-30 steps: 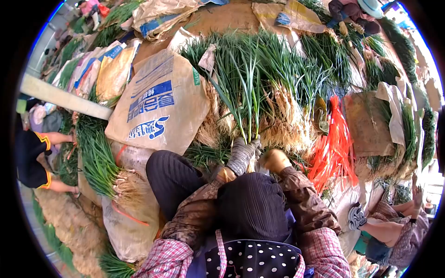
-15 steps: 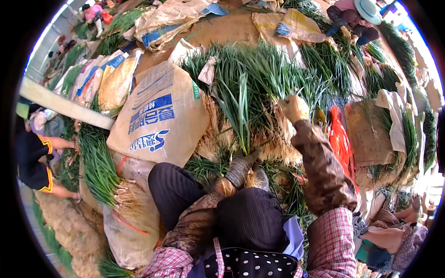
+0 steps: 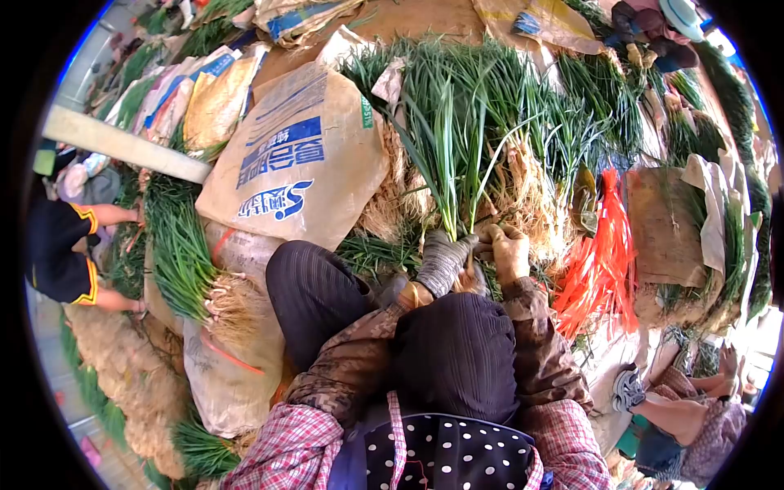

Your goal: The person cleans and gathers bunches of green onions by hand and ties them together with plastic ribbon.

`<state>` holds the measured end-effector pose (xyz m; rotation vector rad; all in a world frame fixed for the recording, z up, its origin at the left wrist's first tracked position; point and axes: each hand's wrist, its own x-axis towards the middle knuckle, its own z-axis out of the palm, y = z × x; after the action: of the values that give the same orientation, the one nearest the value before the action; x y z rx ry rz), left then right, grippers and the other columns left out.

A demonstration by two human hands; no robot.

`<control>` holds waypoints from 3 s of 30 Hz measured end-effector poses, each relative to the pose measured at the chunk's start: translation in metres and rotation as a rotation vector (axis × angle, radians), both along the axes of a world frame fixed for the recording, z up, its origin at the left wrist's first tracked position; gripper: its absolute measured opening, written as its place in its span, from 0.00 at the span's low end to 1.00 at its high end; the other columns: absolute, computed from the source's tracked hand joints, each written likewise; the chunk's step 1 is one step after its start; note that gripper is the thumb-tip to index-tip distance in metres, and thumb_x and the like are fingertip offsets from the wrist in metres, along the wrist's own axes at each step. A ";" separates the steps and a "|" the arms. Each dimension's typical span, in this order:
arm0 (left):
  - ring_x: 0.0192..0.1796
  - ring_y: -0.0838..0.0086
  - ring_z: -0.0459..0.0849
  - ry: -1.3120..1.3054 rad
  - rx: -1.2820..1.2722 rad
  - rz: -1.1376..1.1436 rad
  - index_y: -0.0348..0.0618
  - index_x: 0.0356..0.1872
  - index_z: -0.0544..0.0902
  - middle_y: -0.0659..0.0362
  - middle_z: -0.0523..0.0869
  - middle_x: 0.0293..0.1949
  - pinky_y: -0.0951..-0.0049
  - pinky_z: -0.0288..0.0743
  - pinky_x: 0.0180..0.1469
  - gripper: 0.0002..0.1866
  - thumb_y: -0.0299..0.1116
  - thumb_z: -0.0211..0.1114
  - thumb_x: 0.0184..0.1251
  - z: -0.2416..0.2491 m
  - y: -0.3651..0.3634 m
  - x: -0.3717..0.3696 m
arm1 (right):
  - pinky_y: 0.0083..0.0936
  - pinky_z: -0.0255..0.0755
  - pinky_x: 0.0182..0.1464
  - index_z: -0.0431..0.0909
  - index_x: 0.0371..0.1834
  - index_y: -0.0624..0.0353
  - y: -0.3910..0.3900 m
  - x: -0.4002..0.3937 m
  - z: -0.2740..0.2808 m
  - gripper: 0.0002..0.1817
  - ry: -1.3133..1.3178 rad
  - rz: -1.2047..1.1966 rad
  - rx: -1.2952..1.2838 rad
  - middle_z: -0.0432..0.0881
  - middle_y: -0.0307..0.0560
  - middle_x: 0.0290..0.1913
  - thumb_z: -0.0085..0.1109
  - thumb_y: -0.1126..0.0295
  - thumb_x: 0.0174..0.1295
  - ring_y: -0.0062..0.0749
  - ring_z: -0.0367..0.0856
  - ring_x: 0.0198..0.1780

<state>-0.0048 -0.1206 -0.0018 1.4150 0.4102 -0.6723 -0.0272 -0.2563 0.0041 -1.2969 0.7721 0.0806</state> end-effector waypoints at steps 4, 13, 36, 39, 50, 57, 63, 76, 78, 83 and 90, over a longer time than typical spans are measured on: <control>0.19 0.73 0.79 0.026 -0.175 0.182 0.35 0.32 0.78 0.55 0.82 0.21 0.72 0.71 0.17 0.09 0.30 0.67 0.63 0.010 0.006 0.003 | 0.22 0.76 0.22 0.83 0.26 0.55 -0.024 -0.027 -0.048 0.08 -0.216 0.873 -1.043 0.83 0.48 0.24 0.61 0.66 0.61 0.24 0.80 0.20; 0.23 0.82 0.72 -0.147 -0.043 0.095 0.44 0.39 0.80 0.66 0.78 0.24 0.78 0.67 0.21 0.13 0.41 0.69 0.62 0.030 0.010 0.003 | 0.34 0.78 0.32 0.78 0.41 0.57 0.008 0.130 -0.027 0.11 0.308 0.925 -1.564 0.83 0.48 0.31 0.58 0.62 0.63 0.37 0.83 0.30; 0.24 0.60 0.78 -0.797 0.907 -0.334 0.36 0.22 0.80 0.49 0.78 0.20 0.61 0.71 0.26 0.13 0.36 0.67 0.38 -0.052 -0.009 -0.004 | 0.15 0.63 0.20 0.80 0.38 0.63 0.005 0.039 -0.028 0.15 -0.222 0.219 -0.425 0.80 0.38 0.26 0.53 0.60 0.69 0.16 0.71 0.21; 0.18 0.58 0.74 -1.159 1.492 -0.550 0.35 0.13 0.80 0.44 0.76 0.15 0.60 0.69 0.23 0.14 0.39 0.65 0.36 -0.058 -0.013 -0.010 | 0.19 0.67 0.24 0.79 0.41 0.64 0.002 0.036 -0.033 0.15 -0.277 0.295 -0.672 0.81 0.40 0.28 0.55 0.61 0.68 0.21 0.73 0.23; 0.33 0.56 0.78 -0.636 0.599 -0.425 0.35 0.33 0.78 0.46 0.77 0.27 0.57 0.71 0.34 0.20 0.43 0.69 0.48 -0.020 0.006 -0.001 | 0.23 0.75 0.37 0.80 0.44 0.65 -0.002 0.016 -0.028 0.09 -0.214 0.168 -0.459 0.84 0.48 0.37 0.58 0.73 0.64 0.28 0.79 0.32; 0.36 0.52 0.78 -0.850 0.807 -0.644 0.44 0.30 0.85 0.46 0.77 0.31 0.57 0.72 0.35 0.10 0.37 0.64 0.49 -0.037 -0.005 -0.009 | 0.23 0.76 0.42 0.80 0.45 0.64 -0.043 0.030 -0.068 0.09 -0.150 0.154 -0.449 0.84 0.49 0.40 0.59 0.74 0.63 0.27 0.80 0.35; 0.27 0.59 0.80 -0.543 0.474 -0.390 0.40 0.33 0.81 0.50 0.80 0.24 0.61 0.73 0.28 0.15 0.43 0.66 0.54 -0.044 -0.003 0.000 | 0.22 0.74 0.44 0.81 0.40 0.63 -0.019 0.004 -0.049 0.09 -0.452 0.239 -0.691 0.84 0.42 0.38 0.58 0.84 0.59 0.23 0.78 0.39; 0.30 0.76 0.83 -0.028 -0.620 0.050 0.43 0.40 0.79 0.62 0.83 0.29 0.77 0.80 0.31 0.07 0.30 0.67 0.63 0.054 0.035 0.002 | 0.32 0.75 0.46 0.81 0.41 0.60 -0.079 -0.085 -0.094 0.14 0.437 1.132 -1.168 0.83 0.53 0.41 0.60 0.63 0.57 0.42 0.81 0.42; 0.27 0.74 0.83 -0.040 -0.693 0.080 0.41 0.39 0.79 0.59 0.84 0.28 0.76 0.79 0.28 0.07 0.29 0.67 0.63 0.048 0.033 0.003 | 0.36 0.76 0.48 0.82 0.42 0.59 -0.073 -0.082 -0.073 0.16 0.378 1.210 -1.116 0.83 0.56 0.43 0.61 0.60 0.55 0.47 0.82 0.44; 0.24 0.72 0.85 -0.040 -0.461 0.101 0.38 0.40 0.81 0.56 0.86 0.28 0.74 0.79 0.24 0.09 0.31 0.67 0.63 0.051 0.026 0.005 | 0.36 0.73 0.57 0.60 0.70 0.59 -0.032 -0.019 0.034 0.38 -0.320 0.594 -0.491 0.70 0.58 0.65 0.61 0.51 0.62 0.43 0.74 0.60; 0.26 0.68 0.86 0.037 -0.518 0.091 0.37 0.41 0.79 0.53 0.86 0.28 0.70 0.82 0.26 0.10 0.28 0.67 0.62 0.060 0.025 0.000 | 0.27 0.74 0.53 0.67 0.67 0.56 -0.006 0.030 0.015 0.34 -0.446 0.599 0.184 0.79 0.44 0.53 0.61 0.49 0.62 0.26 0.75 0.55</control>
<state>-0.0047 -0.0951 0.0586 0.8896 0.2989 -0.6725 0.0023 -0.2625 0.0195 -1.2696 -0.0195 0.3225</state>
